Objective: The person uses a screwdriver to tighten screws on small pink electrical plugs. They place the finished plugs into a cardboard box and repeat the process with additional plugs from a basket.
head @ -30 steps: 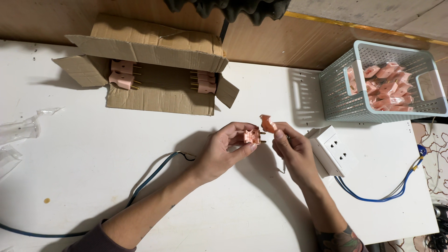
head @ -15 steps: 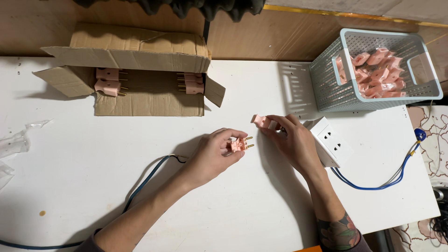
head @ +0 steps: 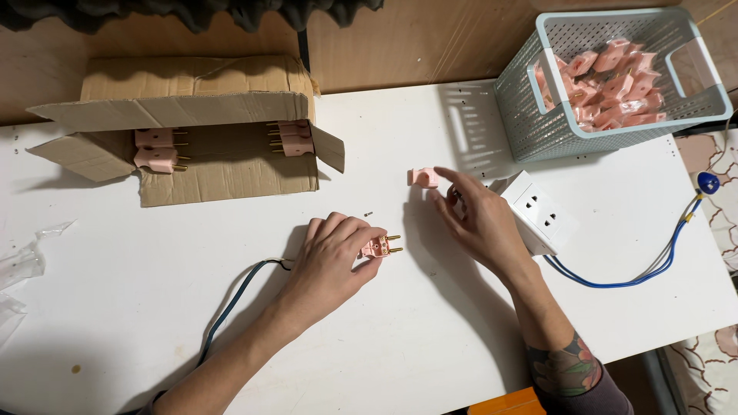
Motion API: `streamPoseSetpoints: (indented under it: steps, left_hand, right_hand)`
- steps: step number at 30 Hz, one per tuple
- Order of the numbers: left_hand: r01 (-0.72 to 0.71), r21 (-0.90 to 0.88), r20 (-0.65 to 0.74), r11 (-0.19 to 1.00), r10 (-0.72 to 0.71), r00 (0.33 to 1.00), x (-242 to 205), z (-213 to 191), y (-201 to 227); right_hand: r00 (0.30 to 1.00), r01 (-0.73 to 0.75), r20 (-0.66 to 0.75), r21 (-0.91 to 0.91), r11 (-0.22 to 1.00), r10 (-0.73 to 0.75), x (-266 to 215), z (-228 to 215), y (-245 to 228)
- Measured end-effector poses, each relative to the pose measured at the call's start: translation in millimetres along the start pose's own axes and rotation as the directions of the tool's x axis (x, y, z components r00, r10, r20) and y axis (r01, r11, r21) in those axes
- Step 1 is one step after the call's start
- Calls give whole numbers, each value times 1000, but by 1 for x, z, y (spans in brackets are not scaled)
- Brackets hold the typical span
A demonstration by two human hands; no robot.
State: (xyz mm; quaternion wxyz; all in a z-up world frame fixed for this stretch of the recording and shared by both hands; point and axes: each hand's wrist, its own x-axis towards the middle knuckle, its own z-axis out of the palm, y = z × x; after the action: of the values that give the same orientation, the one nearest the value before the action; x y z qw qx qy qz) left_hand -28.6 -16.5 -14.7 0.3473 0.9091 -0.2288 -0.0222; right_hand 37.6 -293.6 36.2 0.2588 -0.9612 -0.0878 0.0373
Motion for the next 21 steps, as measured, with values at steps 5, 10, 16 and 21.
streamPoseSetpoints:
  steps: [5, 10, 16, 21]
  left_hand:
    - [26, -23, 13, 999, -26, 1000, -1, -1, 2]
    - [34, -57, 23, 998, -33, 999, -1, -7, 5]
    - [5, -69, 77, 998, 1, 997, -7, -98, 42]
    - [18, -254, 225, 967, 42, 973, -23, -158, 76]
  right_hand:
    - [999, 8, -33, 259, 966, 0, -3, -7, 2]
    - [953, 282, -220, 380, 881, -210, -6, -13, -1]
    - [945, 245, -324, 621, 745, -41, -8, -16, 2]
    - [877, 383, -477, 616, 688, -61, 0, -11, 14]
